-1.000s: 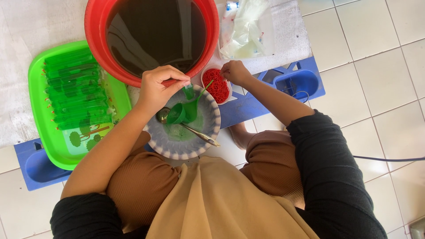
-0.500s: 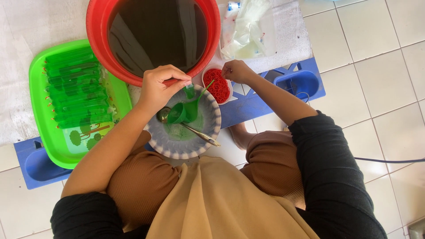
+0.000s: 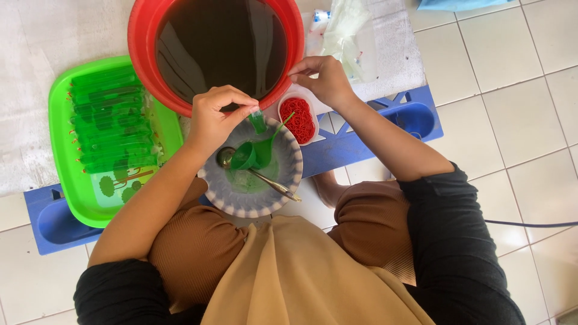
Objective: Filling small plastic tubes with liquid using a funnel and sealing them with rubber bands
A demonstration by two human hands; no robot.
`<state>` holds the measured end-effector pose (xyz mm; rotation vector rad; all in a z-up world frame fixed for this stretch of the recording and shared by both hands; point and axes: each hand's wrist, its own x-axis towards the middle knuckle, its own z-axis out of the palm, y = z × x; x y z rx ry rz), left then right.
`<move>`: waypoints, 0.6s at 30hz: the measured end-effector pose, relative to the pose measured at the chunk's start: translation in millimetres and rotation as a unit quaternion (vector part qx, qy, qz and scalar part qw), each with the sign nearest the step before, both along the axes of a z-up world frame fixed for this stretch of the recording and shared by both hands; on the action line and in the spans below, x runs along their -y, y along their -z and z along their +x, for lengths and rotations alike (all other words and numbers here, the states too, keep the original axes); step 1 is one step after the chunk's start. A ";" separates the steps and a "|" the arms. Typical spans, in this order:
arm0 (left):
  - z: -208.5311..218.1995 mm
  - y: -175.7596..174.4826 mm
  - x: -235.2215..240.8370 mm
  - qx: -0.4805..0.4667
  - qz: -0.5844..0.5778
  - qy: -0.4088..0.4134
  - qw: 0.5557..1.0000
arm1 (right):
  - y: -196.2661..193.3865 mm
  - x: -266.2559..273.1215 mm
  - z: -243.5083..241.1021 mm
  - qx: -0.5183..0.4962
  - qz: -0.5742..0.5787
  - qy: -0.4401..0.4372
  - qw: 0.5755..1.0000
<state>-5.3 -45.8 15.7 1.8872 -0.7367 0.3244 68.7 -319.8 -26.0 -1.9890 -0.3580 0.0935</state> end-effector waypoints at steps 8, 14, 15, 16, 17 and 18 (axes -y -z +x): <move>-9.1 -60.7 -17.6 0.018 0.009 -0.021 1.000 | -58.5 -60.6 -31.5 0.005 0.113 -0.080 0.990; -20.0 -105.4 -27.3 0.062 0.019 -0.068 0.996 | -92.2 -97.7 -35.0 -0.048 0.179 -0.090 0.979; -20.3 -109.7 -28.2 0.079 0.027 -0.088 0.993 | -97.0 -102.5 -36.2 -0.039 0.177 -0.096 0.979; -22.3 -115.0 -29.3 0.080 0.026 -0.093 0.992 | -103.3 -105.4 -40.1 -0.039 0.177 -0.100 0.978; -23.9 -120.1 -30.5 0.067 0.022 -0.096 0.993 | -109.2 -108.2 -43.5 -0.003 0.180 -0.102 0.978; -24.6 -125.3 -31.0 0.055 0.017 -0.099 0.993 | -115.5 -110.4 -46.1 0.034 0.183 -0.103 0.977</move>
